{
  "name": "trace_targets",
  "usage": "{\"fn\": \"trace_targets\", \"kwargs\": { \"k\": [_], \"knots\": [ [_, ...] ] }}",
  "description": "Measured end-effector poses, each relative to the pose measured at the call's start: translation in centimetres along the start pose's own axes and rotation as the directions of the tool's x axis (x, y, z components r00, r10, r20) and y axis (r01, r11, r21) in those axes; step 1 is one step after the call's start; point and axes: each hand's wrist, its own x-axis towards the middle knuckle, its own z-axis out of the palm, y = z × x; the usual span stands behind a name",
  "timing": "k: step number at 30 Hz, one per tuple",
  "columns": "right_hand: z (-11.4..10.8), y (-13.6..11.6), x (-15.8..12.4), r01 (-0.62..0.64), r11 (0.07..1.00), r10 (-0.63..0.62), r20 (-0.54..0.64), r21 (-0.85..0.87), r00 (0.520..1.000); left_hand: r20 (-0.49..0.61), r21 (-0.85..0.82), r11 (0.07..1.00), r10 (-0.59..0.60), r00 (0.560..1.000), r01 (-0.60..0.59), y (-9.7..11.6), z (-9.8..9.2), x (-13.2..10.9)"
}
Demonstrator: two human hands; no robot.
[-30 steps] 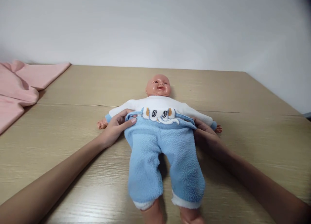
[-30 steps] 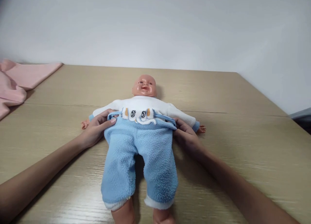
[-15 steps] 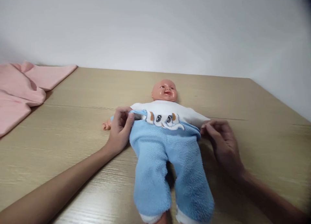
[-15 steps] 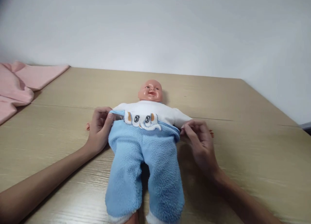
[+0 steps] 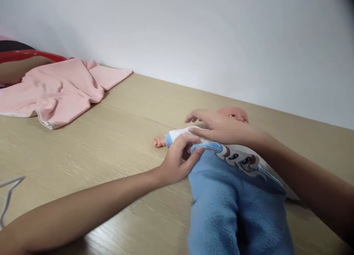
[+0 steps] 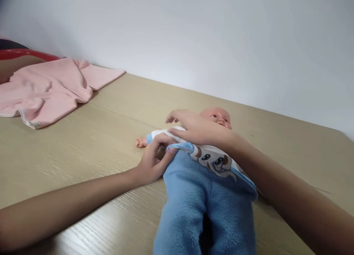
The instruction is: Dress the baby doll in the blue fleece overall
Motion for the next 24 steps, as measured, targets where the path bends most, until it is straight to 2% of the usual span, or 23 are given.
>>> {"fn": "trace_targets", "kwargs": {
  "k": [1,3,5,6,8,11,13,16,20,24],
  "knots": [
    [0.5,0.1,1.5,0.081,0.996,-0.076,0.120,-0.033,0.990,0.000,0.010,1.000,0.026,1.000,-0.026,-0.1,0.0,0.0],
    [1.5,-0.1,3.9,0.220,0.967,-0.171,0.312,-0.127,0.935,0.008,0.022,0.995,0.095,0.995,-0.095,-0.3,-0.1,0.0],
    [2.0,-0.5,5.2,0.291,0.932,-0.186,0.403,-0.217,0.896,0.011,0.026,0.991,0.129,0.992,-0.129,-0.5,-0.1,0.0],
    [2.0,-0.6,5.4,0.297,0.922,-0.183,0.399,-0.247,0.898,0.007,0.024,0.992,0.125,0.992,-0.125,-0.6,-0.1,0.0],
    [1.3,-0.9,5.1,0.284,0.922,-0.198,0.309,-0.264,0.930,0.007,0.006,0.997,0.079,0.997,-0.079,-0.6,-0.2,-0.1],
    [-0.4,-1.1,3.0,0.204,0.962,-0.194,0.071,-0.184,0.978,0.035,-0.027,0.999,0.024,0.999,-0.024,-0.4,-0.3,-0.3],
    [-1.2,-1.0,1.0,0.119,0.991,-0.123,-0.064,-0.068,0.990,0.045,-0.022,0.998,0.061,0.997,-0.060,-0.3,-0.5,-0.5],
    [-1.3,-0.5,-1.9,0.015,0.991,0.010,-0.194,0.130,0.981,0.066,-0.013,0.987,0.159,0.985,-0.158,-0.2,-0.7,-0.7],
    [0.0,0.6,-4.8,0.013,0.960,0.069,-0.285,0.279,0.956,0.091,-0.057,0.976,0.215,0.972,-0.210,-0.2,-0.9,-1.0],
    [1.8,1.0,-5.9,0.106,0.957,-0.033,-0.260,0.269,0.965,0.070,-0.050,0.976,0.215,0.974,-0.212,-0.4,-1.0,-1.9]
  ]
}}
